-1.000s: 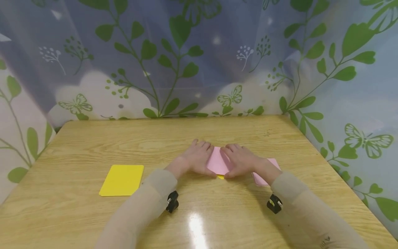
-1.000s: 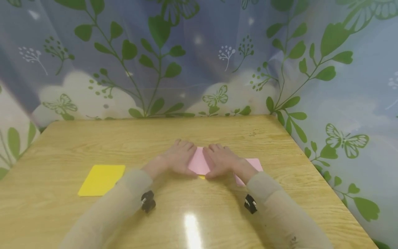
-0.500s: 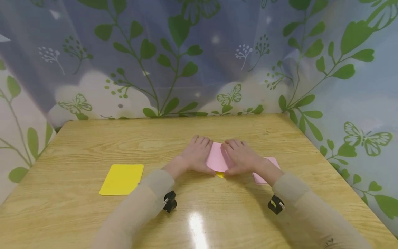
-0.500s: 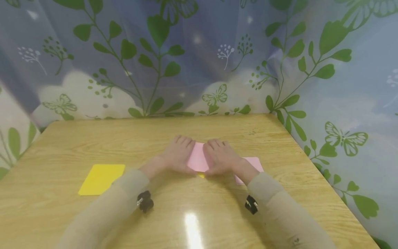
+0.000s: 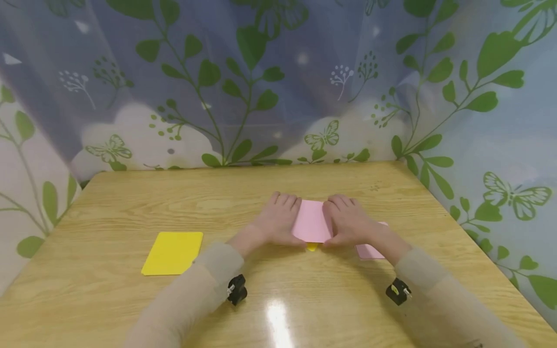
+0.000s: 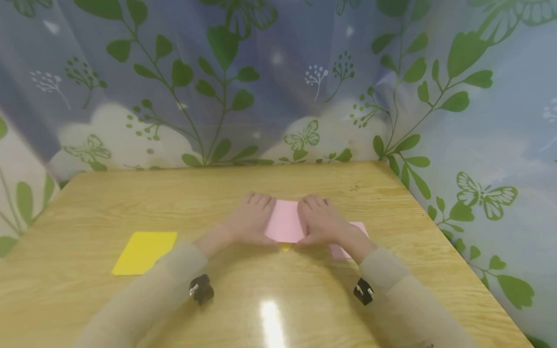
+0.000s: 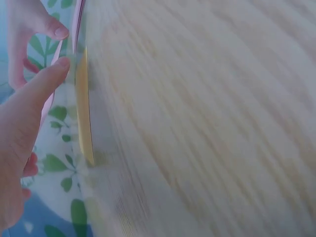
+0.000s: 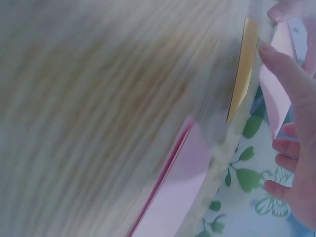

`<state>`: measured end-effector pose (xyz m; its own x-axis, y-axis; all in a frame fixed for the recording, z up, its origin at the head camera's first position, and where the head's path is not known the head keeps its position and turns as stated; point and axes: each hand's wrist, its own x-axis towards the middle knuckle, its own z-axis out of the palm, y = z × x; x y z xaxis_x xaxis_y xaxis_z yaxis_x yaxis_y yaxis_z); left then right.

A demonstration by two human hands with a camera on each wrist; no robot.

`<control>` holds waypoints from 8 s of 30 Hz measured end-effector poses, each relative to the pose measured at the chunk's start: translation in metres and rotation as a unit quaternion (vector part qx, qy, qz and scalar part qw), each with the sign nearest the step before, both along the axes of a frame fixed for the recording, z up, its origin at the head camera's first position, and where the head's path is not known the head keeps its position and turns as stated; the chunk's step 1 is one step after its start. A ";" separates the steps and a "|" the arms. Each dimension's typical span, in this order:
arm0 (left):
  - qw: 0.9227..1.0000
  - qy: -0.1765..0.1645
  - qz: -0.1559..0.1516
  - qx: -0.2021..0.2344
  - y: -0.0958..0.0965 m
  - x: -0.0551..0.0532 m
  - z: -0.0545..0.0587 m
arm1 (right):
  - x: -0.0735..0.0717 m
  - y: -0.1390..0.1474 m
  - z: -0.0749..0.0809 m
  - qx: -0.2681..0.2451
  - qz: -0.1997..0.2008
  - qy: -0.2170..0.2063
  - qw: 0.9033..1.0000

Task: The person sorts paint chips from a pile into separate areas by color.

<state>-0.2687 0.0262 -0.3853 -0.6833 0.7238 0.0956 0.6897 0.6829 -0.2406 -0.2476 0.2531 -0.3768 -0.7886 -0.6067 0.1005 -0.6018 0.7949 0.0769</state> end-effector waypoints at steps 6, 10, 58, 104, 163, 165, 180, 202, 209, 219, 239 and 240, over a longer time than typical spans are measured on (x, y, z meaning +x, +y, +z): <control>1.000 -0.007 0.003 0.000 0.019 0.007 0.002 | 0.011 0.021 0.003 0.018 0.001 0.023 1.000; 1.000 -0.020 -0.003 0.000 0.037 0.012 -0.001 | 0.019 0.038 0.004 0.016 0.008 0.032 0.999; 0.997 -0.071 0.028 -0.004 0.151 0.037 -0.020 | 0.036 0.128 -0.011 0.029 -0.021 -0.045 0.998; 0.989 -0.145 0.039 0.009 0.154 0.031 -0.017 | 0.031 0.134 -0.013 0.021 -0.037 -0.084 0.996; 0.987 -0.159 0.014 -0.003 0.129 0.022 -0.011 | 0.035 0.133 -0.012 0.015 -0.041 -0.067 0.997; 0.987 -0.161 0.014 0.000 0.129 0.021 -0.011 | 0.035 0.133 -0.013 0.016 -0.042 -0.069 0.997; 0.987 -0.161 0.005 0.002 0.125 0.020 -0.010 | 0.034 0.129 -0.016 0.004 -0.036 -0.058 0.998; 0.997 -0.076 -0.003 -0.001 0.067 -0.003 -0.010 | 0.020 0.082 -0.010 0.005 -0.041 -0.015 0.999; 0.996 -0.087 -0.010 0.016 0.039 -0.006 -0.008 | 0.020 0.051 -0.009 0.025 -0.039 0.016 0.999; 0.995 -0.096 -0.036 0.007 0.011 -0.019 -0.004 | 0.020 0.007 -0.013 0.031 -0.075 0.012 0.997; 0.985 -0.160 -0.026 -0.067 0.005 -0.031 0.002 | 0.012 -0.038 -0.019 0.103 -0.105 -0.058 0.987; 0.984 -0.164 -0.022 -0.068 0.006 -0.032 0.001 | 0.012 -0.038 -0.019 0.102 -0.106 -0.062 0.987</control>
<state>-0.3003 0.0318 -0.3845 -0.6284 0.7448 -0.2246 0.7742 0.6268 -0.0878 -0.2358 0.2152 -0.3960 -0.8986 -0.4240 -0.1128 -0.4382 0.8796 0.1850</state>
